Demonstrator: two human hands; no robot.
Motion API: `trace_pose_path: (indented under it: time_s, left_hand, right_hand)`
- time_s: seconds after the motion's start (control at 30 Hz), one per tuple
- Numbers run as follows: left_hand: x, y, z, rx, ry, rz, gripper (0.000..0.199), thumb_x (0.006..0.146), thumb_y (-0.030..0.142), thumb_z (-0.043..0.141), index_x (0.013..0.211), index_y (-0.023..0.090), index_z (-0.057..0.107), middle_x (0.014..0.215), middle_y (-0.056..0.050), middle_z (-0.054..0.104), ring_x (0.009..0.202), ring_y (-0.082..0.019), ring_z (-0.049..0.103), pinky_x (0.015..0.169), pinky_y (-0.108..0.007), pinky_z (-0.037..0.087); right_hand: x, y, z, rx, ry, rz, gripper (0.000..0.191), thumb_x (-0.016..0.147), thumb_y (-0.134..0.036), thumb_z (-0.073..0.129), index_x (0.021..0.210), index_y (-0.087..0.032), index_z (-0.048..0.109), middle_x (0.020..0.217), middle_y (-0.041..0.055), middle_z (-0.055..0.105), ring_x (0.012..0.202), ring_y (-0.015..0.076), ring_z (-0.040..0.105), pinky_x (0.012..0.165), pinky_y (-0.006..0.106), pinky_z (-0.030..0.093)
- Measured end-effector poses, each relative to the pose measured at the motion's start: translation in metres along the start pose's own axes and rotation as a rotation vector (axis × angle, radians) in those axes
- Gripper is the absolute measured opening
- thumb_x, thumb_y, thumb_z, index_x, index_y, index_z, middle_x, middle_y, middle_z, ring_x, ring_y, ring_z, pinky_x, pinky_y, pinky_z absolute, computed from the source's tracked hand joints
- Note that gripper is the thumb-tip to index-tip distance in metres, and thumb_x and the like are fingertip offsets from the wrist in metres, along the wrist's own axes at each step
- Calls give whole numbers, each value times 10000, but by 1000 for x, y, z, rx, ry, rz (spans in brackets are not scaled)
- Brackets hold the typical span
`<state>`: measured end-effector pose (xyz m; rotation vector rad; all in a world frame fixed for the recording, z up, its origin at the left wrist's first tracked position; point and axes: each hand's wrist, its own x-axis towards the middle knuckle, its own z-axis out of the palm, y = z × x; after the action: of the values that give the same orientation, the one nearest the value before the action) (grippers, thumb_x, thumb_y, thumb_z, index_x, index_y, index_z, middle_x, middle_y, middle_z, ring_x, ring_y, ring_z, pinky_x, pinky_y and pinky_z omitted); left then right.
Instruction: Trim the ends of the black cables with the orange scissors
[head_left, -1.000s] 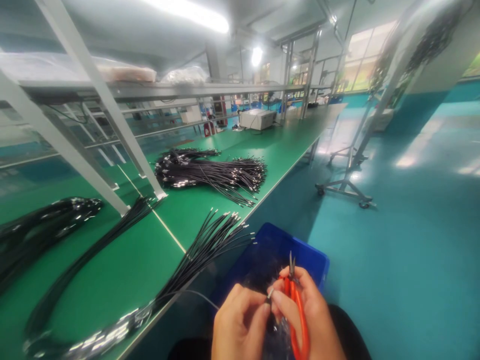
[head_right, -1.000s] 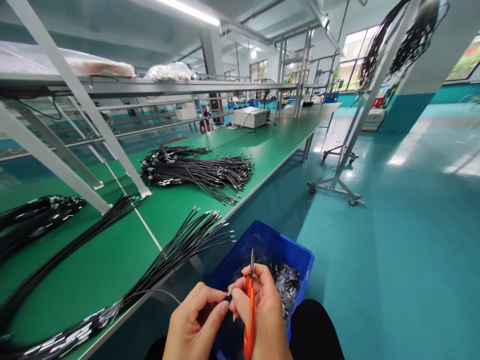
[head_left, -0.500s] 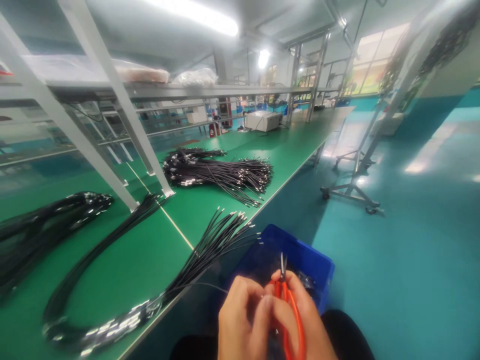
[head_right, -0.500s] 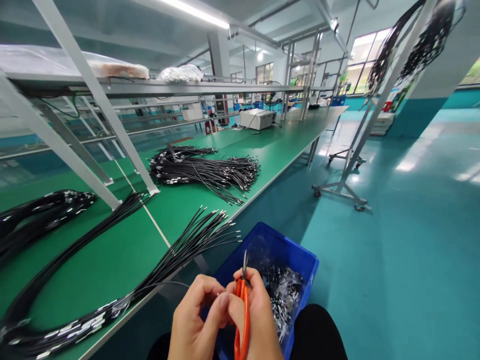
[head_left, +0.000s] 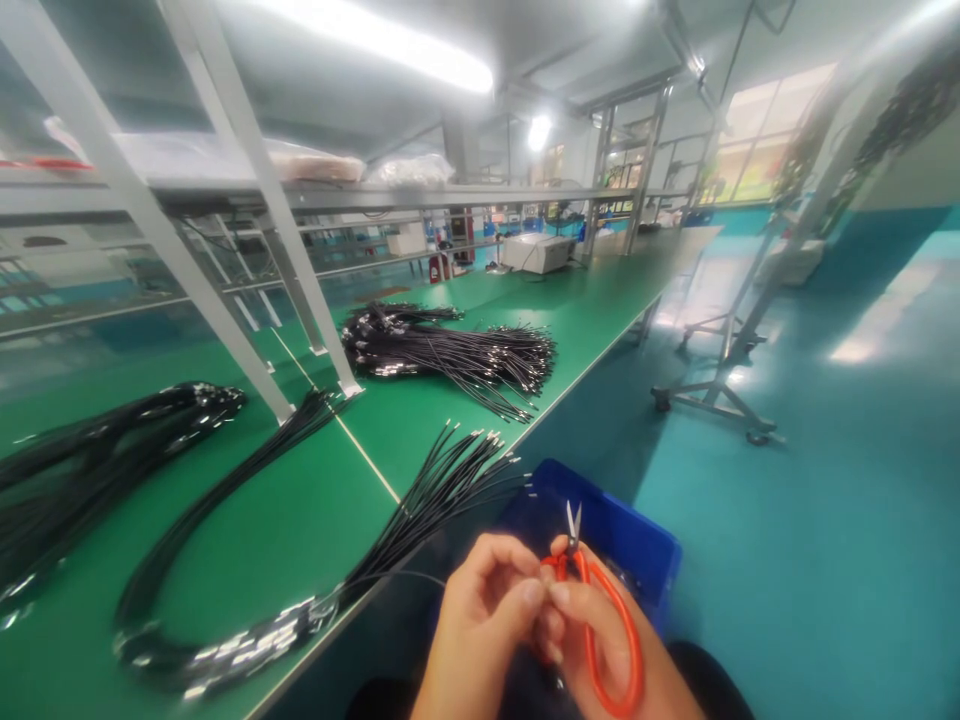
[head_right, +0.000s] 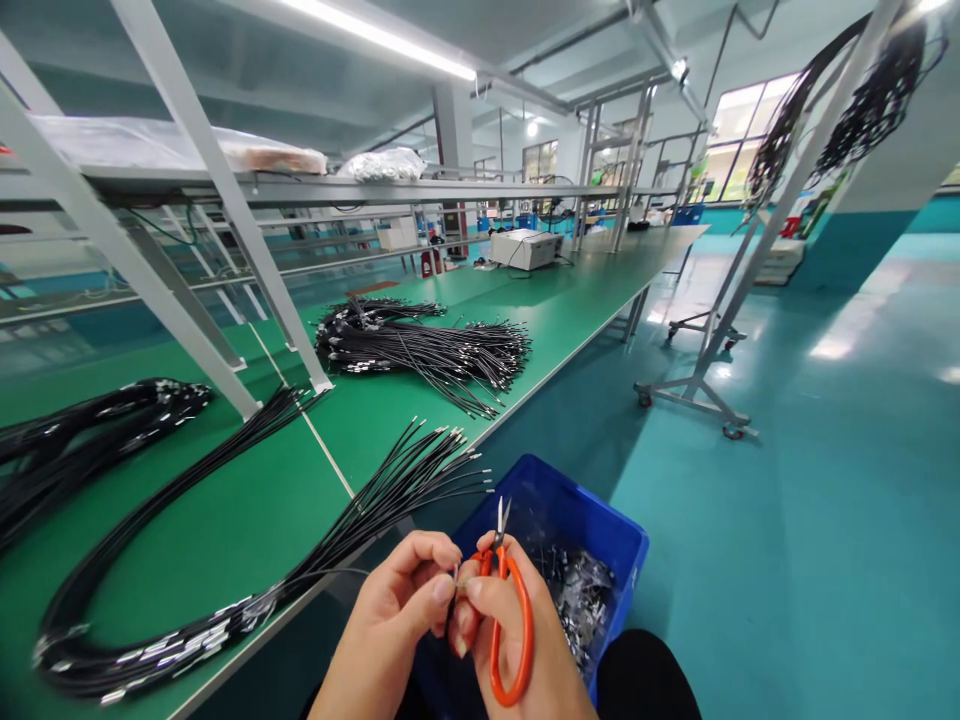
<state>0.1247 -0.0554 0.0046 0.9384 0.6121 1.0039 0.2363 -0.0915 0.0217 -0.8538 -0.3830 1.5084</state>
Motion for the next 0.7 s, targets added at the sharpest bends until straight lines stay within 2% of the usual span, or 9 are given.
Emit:
trace_pose_path:
  time_s: [0.1,0.17,0.23,0.27,0.37,0.43,0.53,0.6,0.7]
  left_hand:
    - [3,1,-3,25,-12,20,199,797,308,665,712,183,535,569,24,608,472,-110,562,466,-217,460]
    - [3,4,-6,168,78,90,156,806,295,628,725,186,551,594,26,581,497,-120,564,480,-229,485]
    - [2,9,-10,505,194,283,50,827,230,577,812,188,599,719,-7,605,598,-140,600,552,-249,525]
    - [0,11,-12,724,230,412,82,837,185,549,878,192,620,817,-34,625,670,-151,623,601,-257,539]
    - [-3,17,-17,1231,208,701,256,841,99,515,1012,228,656,1041,-88,635,796,-174,653,675,-265,545]
    - [-4,19,-20,1340,176,776,252,828,101,543,960,251,696,1027,-84,659,756,-178,660,648,-264,539]
    - [-3,22,-23,1340,207,741,198,833,125,551,843,247,707,966,-77,684,750,-192,664,656,-276,531]
    - [-3,24,-22,1291,203,651,174,842,137,539,854,233,684,923,-69,692,748,-187,670,643,-253,532]
    - [-6,24,-17,1006,43,390,154,823,160,563,934,219,652,777,-29,707,645,-160,660,580,-214,525]
  right_hand:
    - [3,0,-1,27,11,-4,163,695,-205,685,842,-220,617,609,-23,588,546,153,528,552,267,452]
    - [6,2,-3,106,3,14,193,673,-193,698,847,-226,621,656,-19,604,545,149,523,554,277,449]
    - [7,5,-5,162,-5,30,205,667,-179,709,847,-226,622,692,-18,612,554,142,519,564,280,446]
    - [8,7,-5,170,-7,36,202,677,-177,709,853,-224,622,696,-17,612,565,141,521,573,280,446]
    - [9,9,-4,177,-30,30,180,700,-188,709,855,-219,623,629,-25,590,576,145,521,571,266,438]
    - [9,9,-2,178,-45,18,174,700,-194,709,849,-218,624,592,-27,578,572,148,521,559,256,429]
    - [10,9,0,157,-31,11,181,709,-205,706,866,-234,620,619,-24,592,567,149,530,559,259,435]
    - [11,11,0,105,-6,-30,182,719,-235,703,880,-247,619,623,-25,594,535,151,526,541,268,442]
    - [13,14,-1,6,19,-108,205,690,-322,736,852,-245,635,554,-32,557,479,158,504,484,274,436]
